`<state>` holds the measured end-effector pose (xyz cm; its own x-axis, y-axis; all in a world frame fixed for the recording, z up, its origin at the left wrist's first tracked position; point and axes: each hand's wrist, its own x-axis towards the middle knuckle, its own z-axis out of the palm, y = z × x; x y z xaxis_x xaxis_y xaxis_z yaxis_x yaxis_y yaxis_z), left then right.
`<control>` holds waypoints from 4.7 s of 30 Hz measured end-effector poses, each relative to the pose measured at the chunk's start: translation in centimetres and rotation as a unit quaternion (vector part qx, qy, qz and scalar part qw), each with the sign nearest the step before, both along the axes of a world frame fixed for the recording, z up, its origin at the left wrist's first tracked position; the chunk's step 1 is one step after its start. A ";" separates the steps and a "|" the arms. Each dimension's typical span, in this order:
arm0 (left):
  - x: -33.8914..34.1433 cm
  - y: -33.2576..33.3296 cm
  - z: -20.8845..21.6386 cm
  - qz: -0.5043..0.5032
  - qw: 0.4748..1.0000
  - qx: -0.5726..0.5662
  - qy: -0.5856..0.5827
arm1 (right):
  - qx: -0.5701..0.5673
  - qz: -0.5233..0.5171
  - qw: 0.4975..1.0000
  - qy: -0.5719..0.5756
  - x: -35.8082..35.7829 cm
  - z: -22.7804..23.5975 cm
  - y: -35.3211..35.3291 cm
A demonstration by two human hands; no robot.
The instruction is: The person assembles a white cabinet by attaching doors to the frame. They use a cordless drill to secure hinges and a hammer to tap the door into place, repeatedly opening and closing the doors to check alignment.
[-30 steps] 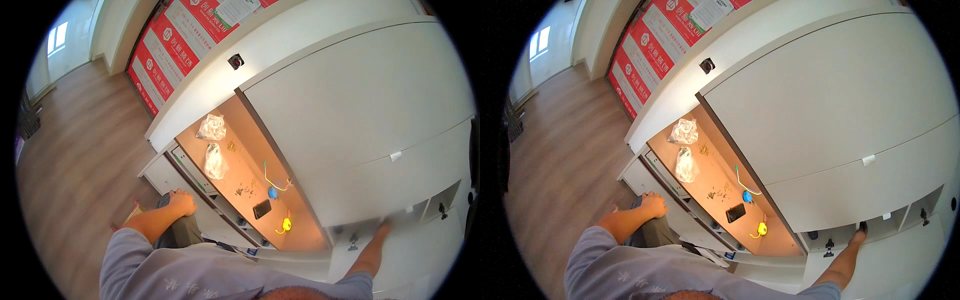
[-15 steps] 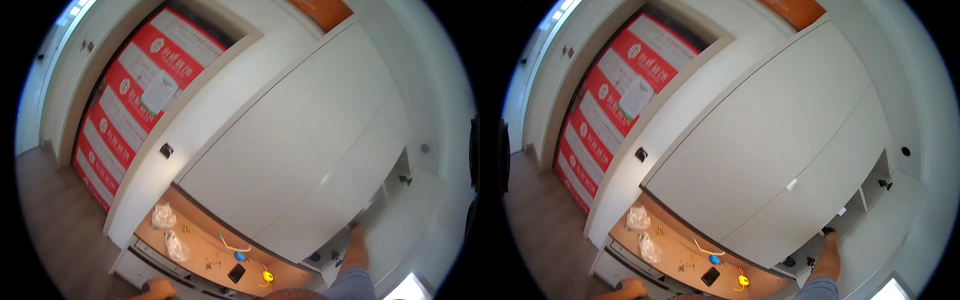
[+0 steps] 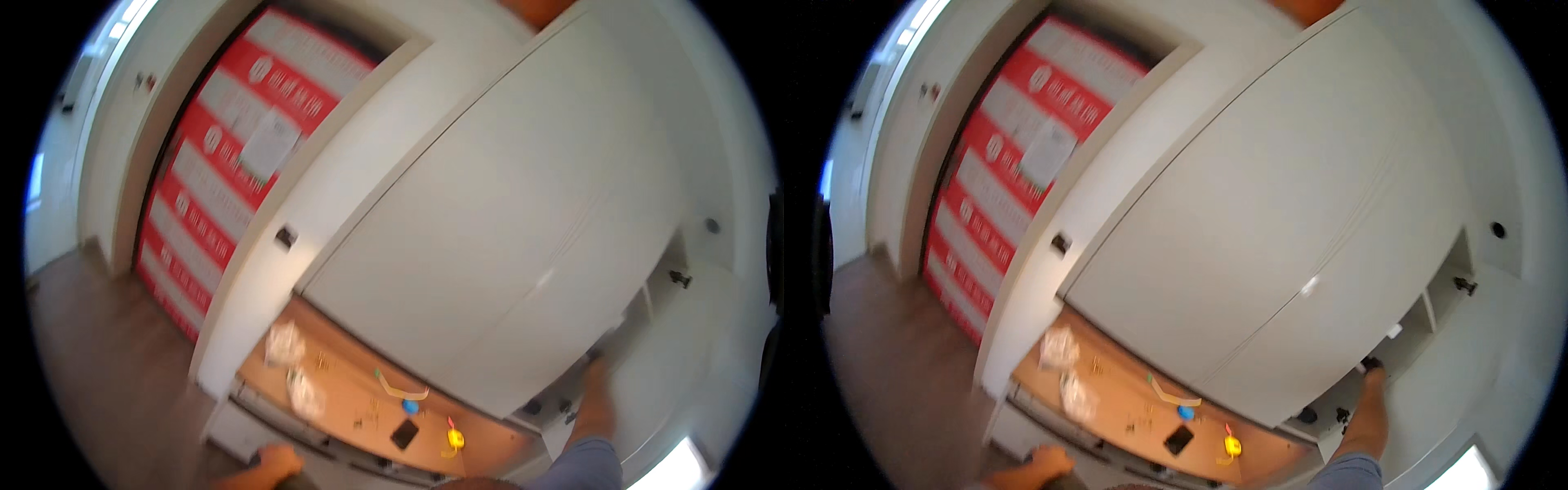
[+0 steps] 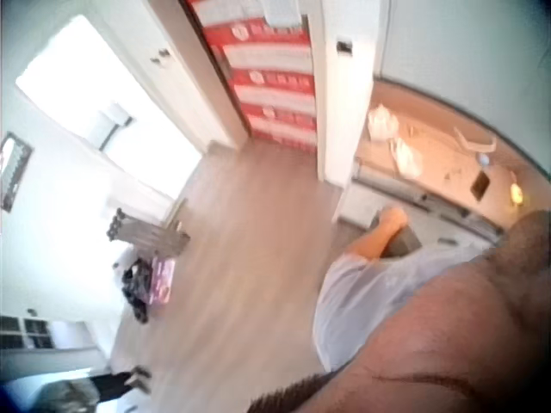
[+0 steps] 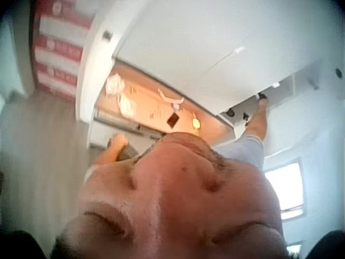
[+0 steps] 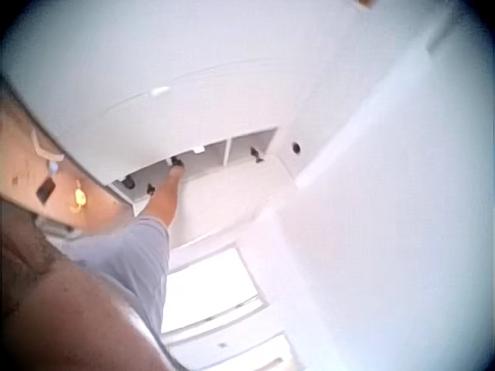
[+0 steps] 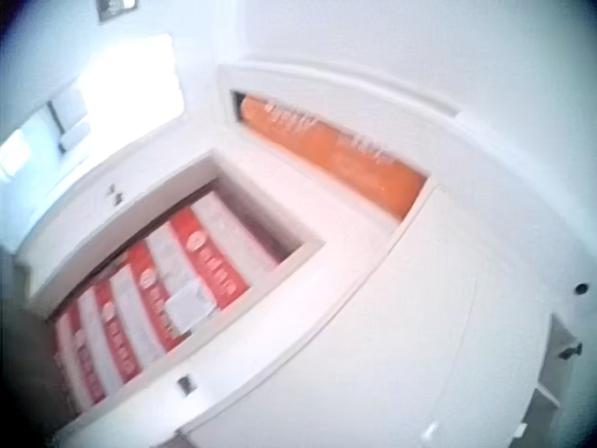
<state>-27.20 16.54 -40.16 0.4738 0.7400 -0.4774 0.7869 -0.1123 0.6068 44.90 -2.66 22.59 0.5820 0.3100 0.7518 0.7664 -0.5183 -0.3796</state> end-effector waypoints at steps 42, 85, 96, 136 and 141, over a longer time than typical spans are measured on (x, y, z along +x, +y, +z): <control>1.4 -2.7 1.4 0.061 0.986 0.147 -0.052 | 0.051 0.045 0.994 -0.086 -0.6 -1.7 0.3; -1.6 -0.1 -5.3 -0.010 0.977 0.149 -0.150 | 0.083 -0.135 0.916 -0.370 -31.7 -6.0 -12.1; 0.7 -1.7 -2.5 0.040 0.979 0.137 -0.144 | 0.244 0.217 0.945 -0.011 -29.4 5.5 5.0; 1.1 -0.7 -3.9 0.030 0.981 0.116 -0.153 | 0.117 0.052 0.928 -0.349 -21.2 -6.1 4.4; 0.6 -0.5 -4.7 0.020 0.983 0.123 -0.133 | 0.053 0.087 0.924 -0.368 -20.6 -7.5 3.0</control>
<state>-26.61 16.08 -44.91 0.5256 0.8383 -0.1450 0.6108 -0.2531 0.7502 24.30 0.38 15.11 -0.1509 0.2520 0.9559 0.9058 -0.3520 0.2358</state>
